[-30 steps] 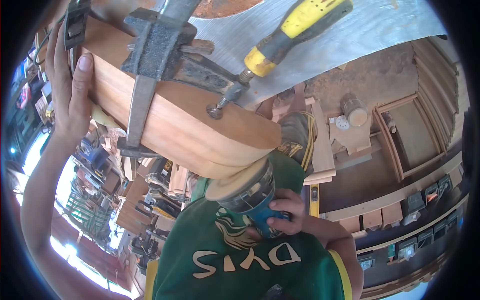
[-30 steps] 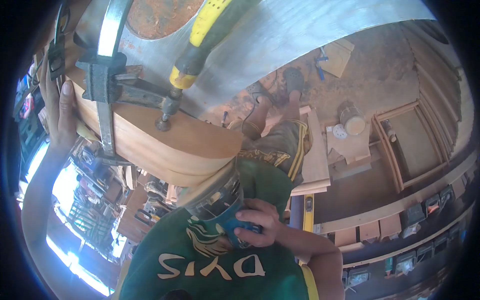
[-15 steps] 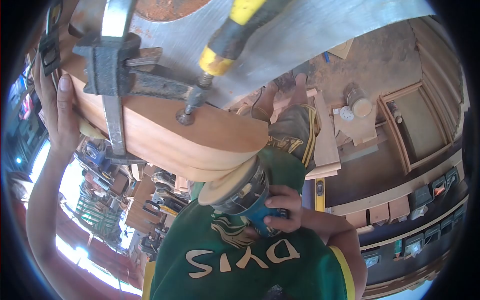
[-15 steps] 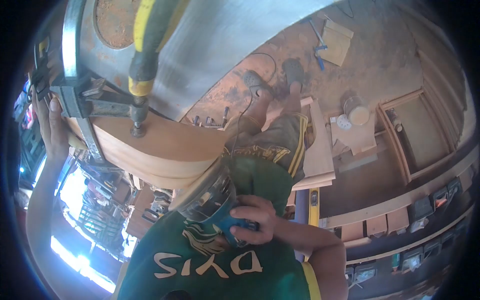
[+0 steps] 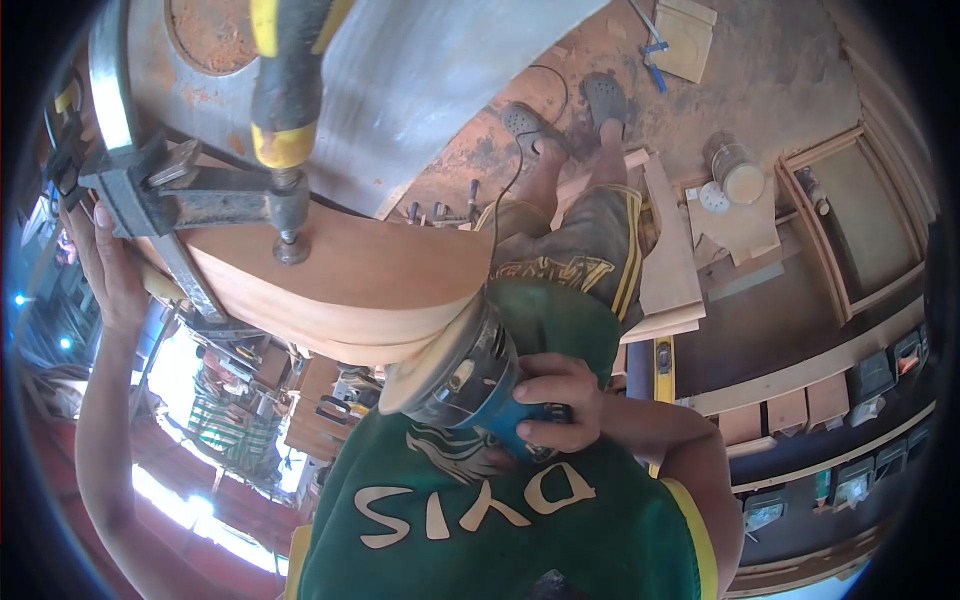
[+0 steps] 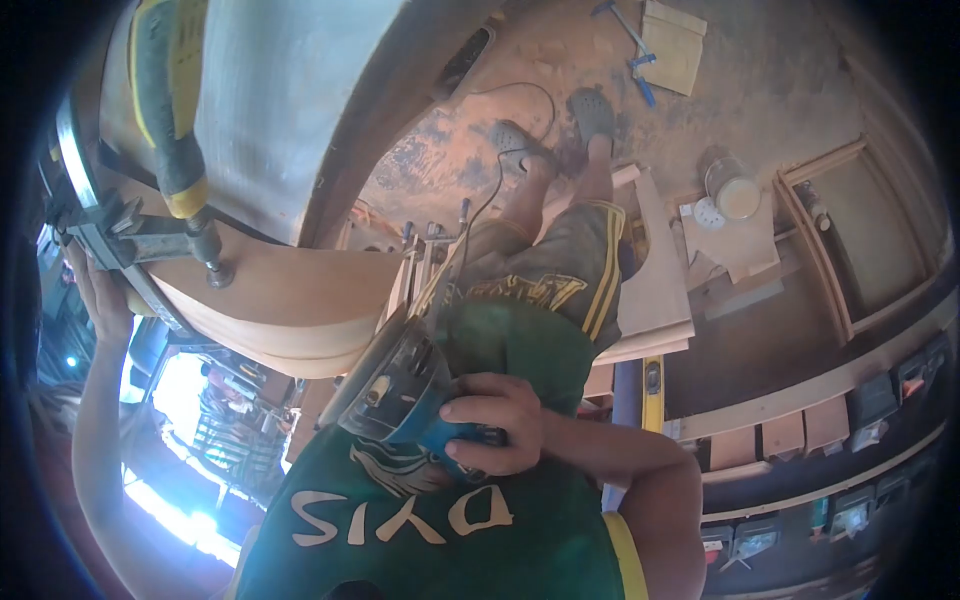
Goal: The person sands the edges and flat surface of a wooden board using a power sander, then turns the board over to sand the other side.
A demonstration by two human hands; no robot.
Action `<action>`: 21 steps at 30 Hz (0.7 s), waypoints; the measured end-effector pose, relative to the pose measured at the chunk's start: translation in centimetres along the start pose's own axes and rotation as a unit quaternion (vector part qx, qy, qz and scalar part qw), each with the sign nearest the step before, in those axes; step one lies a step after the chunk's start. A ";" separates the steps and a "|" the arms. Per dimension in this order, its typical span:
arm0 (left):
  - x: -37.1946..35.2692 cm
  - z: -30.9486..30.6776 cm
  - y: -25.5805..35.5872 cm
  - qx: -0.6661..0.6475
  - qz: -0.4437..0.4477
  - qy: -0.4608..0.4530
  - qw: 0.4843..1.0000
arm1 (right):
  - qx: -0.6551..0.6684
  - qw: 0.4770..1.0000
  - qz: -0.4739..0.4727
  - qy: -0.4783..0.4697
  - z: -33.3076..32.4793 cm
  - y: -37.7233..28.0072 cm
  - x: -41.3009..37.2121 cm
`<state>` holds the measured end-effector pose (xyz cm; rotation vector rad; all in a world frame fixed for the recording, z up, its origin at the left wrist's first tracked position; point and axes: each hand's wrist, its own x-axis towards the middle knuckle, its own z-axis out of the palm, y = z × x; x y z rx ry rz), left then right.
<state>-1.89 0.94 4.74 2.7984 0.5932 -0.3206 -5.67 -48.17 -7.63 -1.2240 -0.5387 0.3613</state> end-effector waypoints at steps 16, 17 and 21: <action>1.0 0.7 0.0 0.094 0.085 0.036 0.991 | -0.076 0.995 -0.008 -0.057 -0.7 -2.1 1.7; 1.0 0.7 0.0 0.089 0.079 0.031 0.992 | -0.078 0.996 -0.007 -0.050 -0.5 -2.2 1.7; 0.6 0.4 -0.1 0.071 0.057 0.019 0.996 | -0.086 0.996 0.001 -0.033 -0.1 -2.5 2.0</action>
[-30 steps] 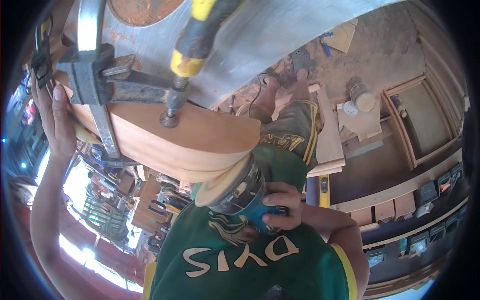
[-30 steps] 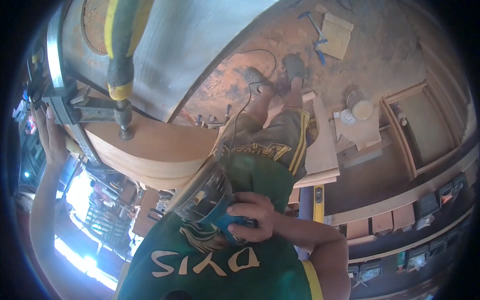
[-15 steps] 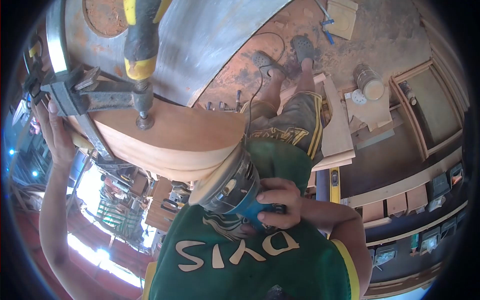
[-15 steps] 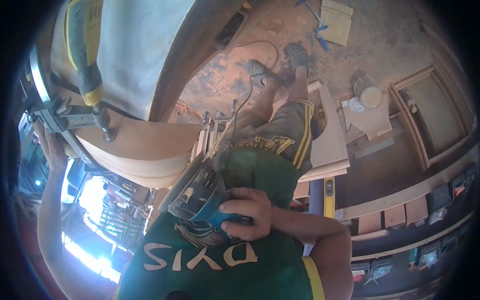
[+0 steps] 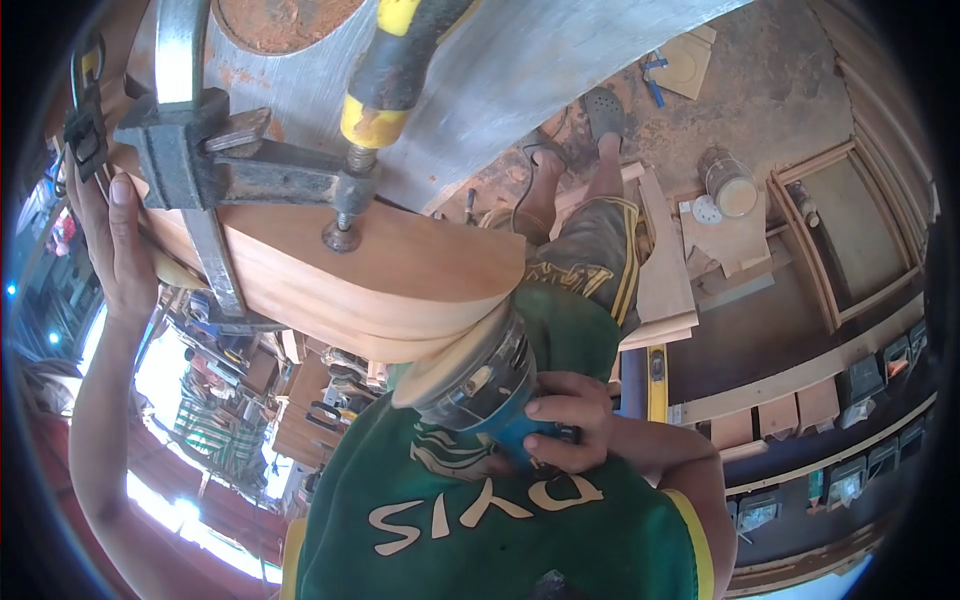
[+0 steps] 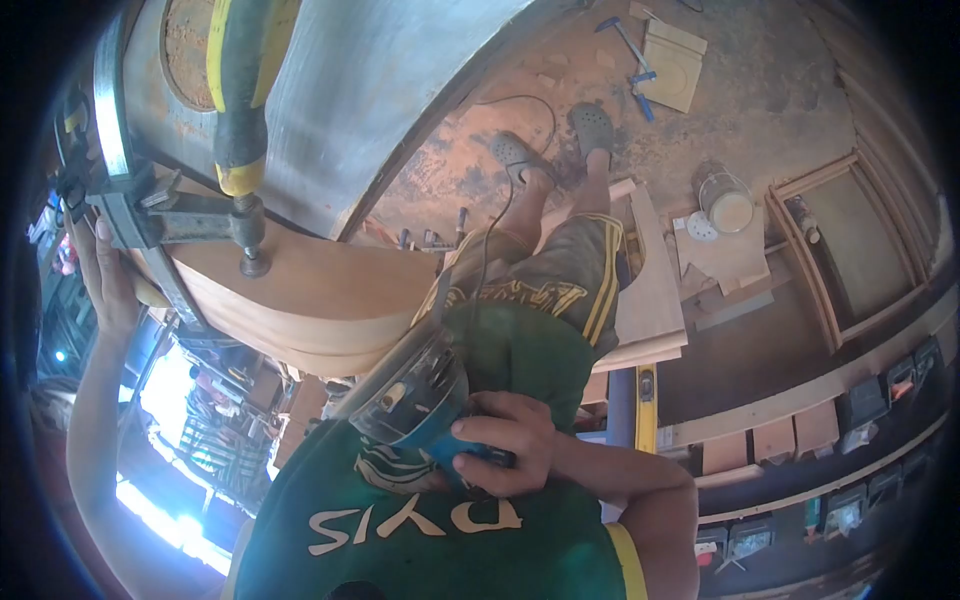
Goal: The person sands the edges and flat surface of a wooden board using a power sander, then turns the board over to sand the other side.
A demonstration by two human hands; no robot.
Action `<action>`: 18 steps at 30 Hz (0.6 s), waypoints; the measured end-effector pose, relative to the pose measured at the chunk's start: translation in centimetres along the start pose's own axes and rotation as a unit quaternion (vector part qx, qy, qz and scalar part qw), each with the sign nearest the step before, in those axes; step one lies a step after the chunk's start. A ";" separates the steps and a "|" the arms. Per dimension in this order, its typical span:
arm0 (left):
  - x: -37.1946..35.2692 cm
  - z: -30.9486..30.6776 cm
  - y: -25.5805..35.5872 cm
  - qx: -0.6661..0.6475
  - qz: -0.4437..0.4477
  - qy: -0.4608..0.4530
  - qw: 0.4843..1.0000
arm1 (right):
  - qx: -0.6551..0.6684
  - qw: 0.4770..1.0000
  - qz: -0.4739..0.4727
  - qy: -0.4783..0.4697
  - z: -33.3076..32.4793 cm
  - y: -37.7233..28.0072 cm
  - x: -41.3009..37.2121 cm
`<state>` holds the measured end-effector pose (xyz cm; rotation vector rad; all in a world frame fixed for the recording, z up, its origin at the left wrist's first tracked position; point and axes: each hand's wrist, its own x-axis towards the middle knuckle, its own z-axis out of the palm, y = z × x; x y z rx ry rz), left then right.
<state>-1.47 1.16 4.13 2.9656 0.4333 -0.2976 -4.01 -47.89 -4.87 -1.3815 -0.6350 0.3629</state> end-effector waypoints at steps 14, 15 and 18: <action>0.2 0.0 1.7 0.012 0.041 0.032 0.999 | -0.016 0.996 0.014 -0.084 -1.5 -1.9 1.0; 0.1 0.1 1.5 0.014 0.046 0.038 0.998 | -0.020 0.996 0.019 -0.085 -1.5 -2.2 1.0; -0.1 0.5 0.9 0.049 0.059 0.045 0.996 | -0.032 0.996 0.027 -0.082 -1.4 -2.8 0.6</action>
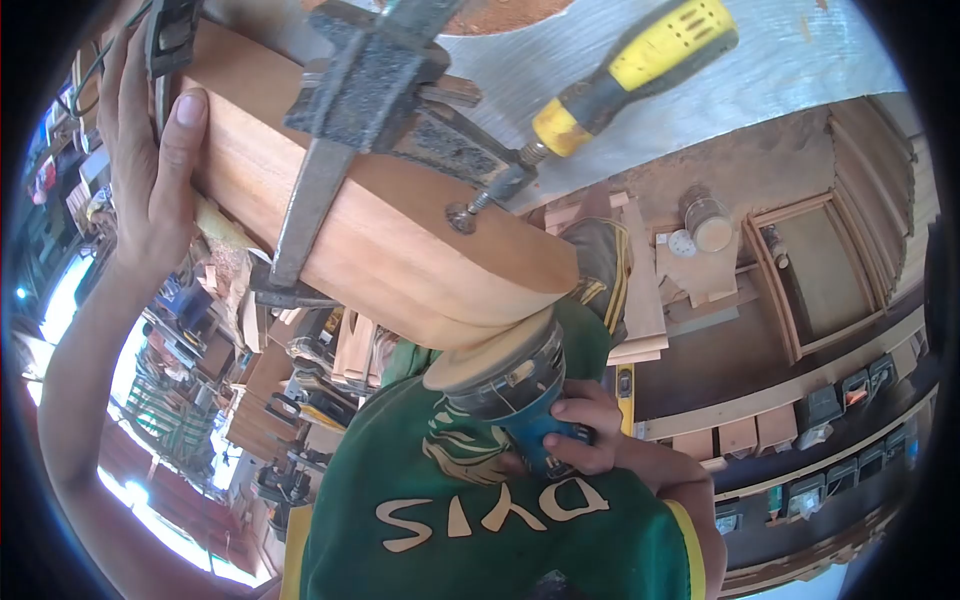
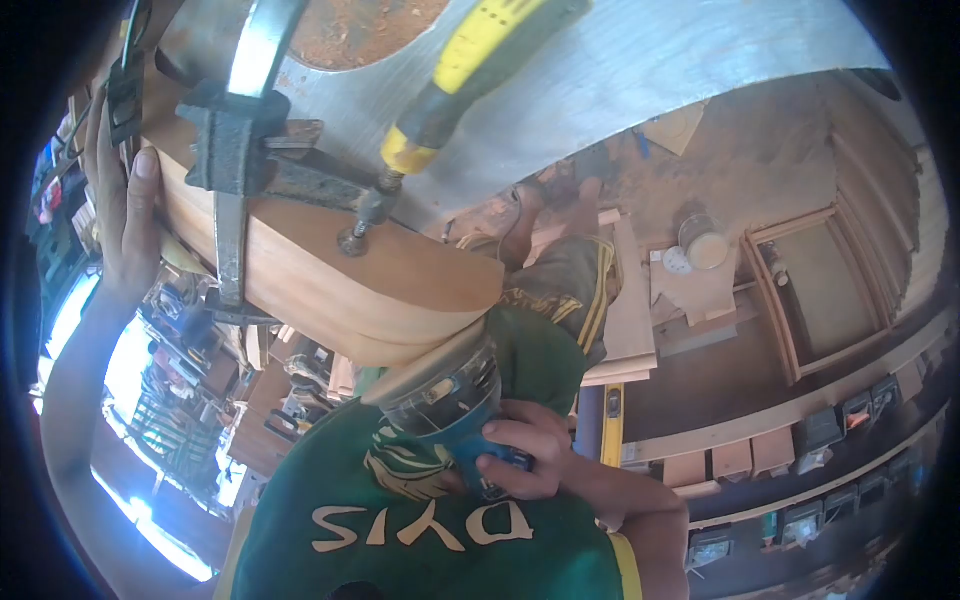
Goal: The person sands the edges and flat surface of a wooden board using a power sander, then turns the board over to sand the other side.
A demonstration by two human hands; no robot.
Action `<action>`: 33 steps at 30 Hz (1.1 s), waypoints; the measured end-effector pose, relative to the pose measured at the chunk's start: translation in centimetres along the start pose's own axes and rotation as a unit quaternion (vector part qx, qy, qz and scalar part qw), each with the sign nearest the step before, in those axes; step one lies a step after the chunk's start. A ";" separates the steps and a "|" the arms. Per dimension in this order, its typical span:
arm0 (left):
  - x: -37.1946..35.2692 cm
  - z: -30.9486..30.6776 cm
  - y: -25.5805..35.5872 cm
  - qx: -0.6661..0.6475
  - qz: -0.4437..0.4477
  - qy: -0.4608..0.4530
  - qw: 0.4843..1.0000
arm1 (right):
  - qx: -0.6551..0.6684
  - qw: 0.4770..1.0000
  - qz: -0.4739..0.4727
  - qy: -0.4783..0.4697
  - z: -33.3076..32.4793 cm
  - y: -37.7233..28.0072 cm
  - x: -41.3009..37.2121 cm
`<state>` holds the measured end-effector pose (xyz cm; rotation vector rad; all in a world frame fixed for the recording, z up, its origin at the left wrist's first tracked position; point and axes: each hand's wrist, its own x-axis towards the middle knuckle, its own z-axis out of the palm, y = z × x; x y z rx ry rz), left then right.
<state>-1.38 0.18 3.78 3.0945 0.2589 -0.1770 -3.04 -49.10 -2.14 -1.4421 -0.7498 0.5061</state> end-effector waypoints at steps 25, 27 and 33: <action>0.6 0.7 0.0 -0.040 -0.062 0.037 0.997 | -0.117 0.988 0.036 0.094 0.8 -3.4 4.5; 0.5 0.9 -0.4 -0.039 -0.069 0.048 0.996 | -0.144 0.987 0.004 0.069 1.3 -3.8 4.9; 0.7 2.5 0.0 -0.058 -0.078 0.138 0.986 | -0.238 0.969 -0.013 0.064 1.4 -7.0 7.0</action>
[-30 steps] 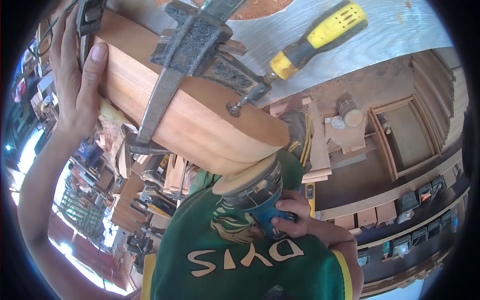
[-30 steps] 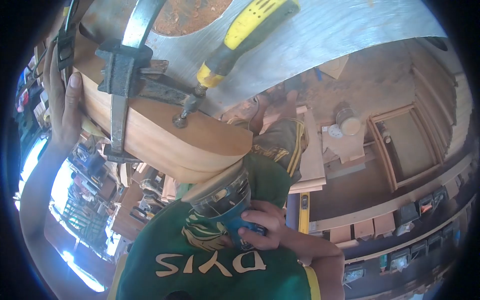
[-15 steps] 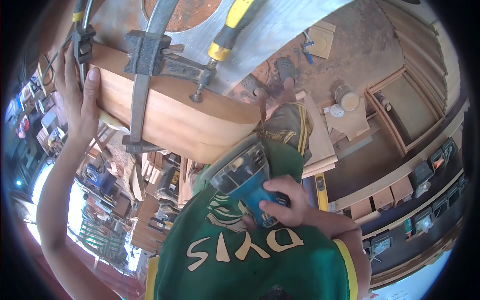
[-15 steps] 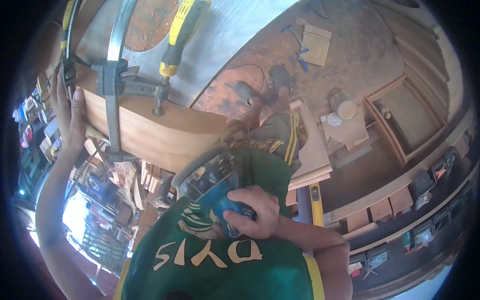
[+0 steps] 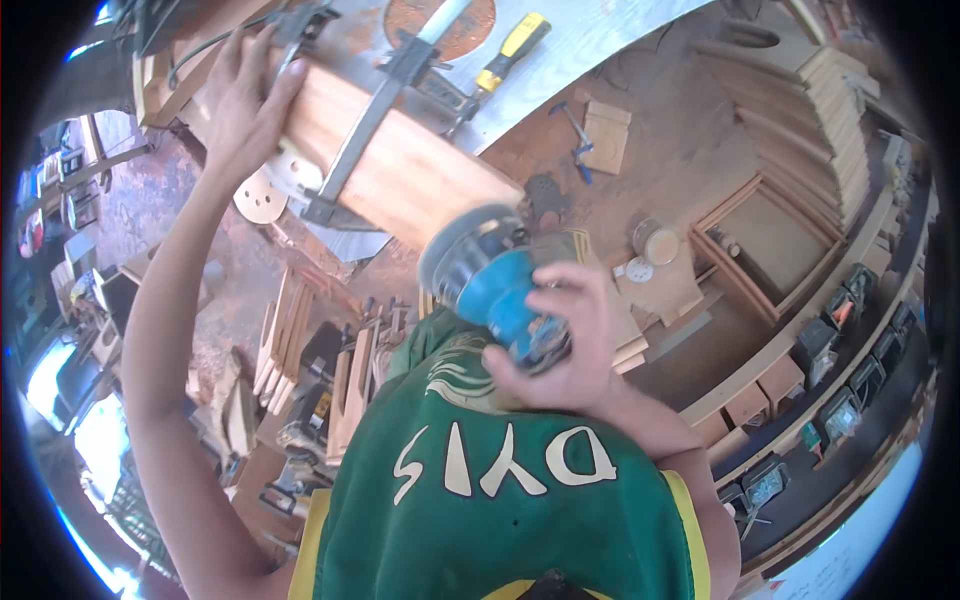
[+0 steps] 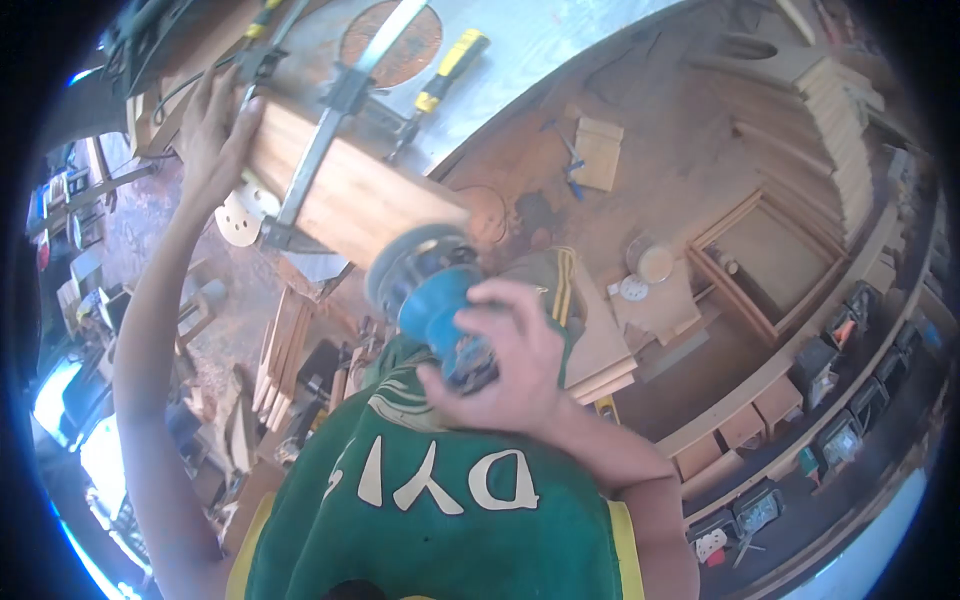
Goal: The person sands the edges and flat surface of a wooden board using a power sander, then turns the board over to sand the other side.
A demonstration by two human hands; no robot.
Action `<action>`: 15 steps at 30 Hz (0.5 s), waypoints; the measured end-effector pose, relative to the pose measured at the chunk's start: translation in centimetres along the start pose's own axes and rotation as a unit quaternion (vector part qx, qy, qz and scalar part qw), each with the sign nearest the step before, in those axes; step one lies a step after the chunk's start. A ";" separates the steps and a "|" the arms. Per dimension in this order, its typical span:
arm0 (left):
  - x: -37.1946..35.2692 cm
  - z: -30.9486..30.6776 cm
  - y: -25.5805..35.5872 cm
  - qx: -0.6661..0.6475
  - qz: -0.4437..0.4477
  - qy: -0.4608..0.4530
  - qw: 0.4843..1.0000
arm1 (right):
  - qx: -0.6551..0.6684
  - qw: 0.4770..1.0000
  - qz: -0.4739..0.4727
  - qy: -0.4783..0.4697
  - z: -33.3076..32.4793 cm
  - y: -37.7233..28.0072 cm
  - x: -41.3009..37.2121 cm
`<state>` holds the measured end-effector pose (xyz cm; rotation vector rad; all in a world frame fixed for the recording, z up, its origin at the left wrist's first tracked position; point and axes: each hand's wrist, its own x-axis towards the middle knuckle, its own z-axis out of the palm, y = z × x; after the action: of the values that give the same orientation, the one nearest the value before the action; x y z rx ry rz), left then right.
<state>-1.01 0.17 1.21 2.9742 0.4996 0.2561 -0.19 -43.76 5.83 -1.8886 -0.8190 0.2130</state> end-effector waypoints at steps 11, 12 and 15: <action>0.5 2.0 -1.0 0.017 -0.012 0.068 0.997 | -0.118 0.982 0.076 0.124 2.2 -5.0 4.0; 0.9 2.7 -0.9 0.007 -0.011 0.073 0.997 | -0.129 0.980 0.074 0.131 2.3 -4.6 4.7; 1.0 2.9 -0.9 -0.001 -0.006 0.104 0.995 | -0.160 0.973 0.069 0.150 3.1 -5.1 5.6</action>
<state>0.14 1.07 -1.59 2.9571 0.5391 0.5702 0.25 -36.77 9.97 -2.2147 -0.5381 -0.1279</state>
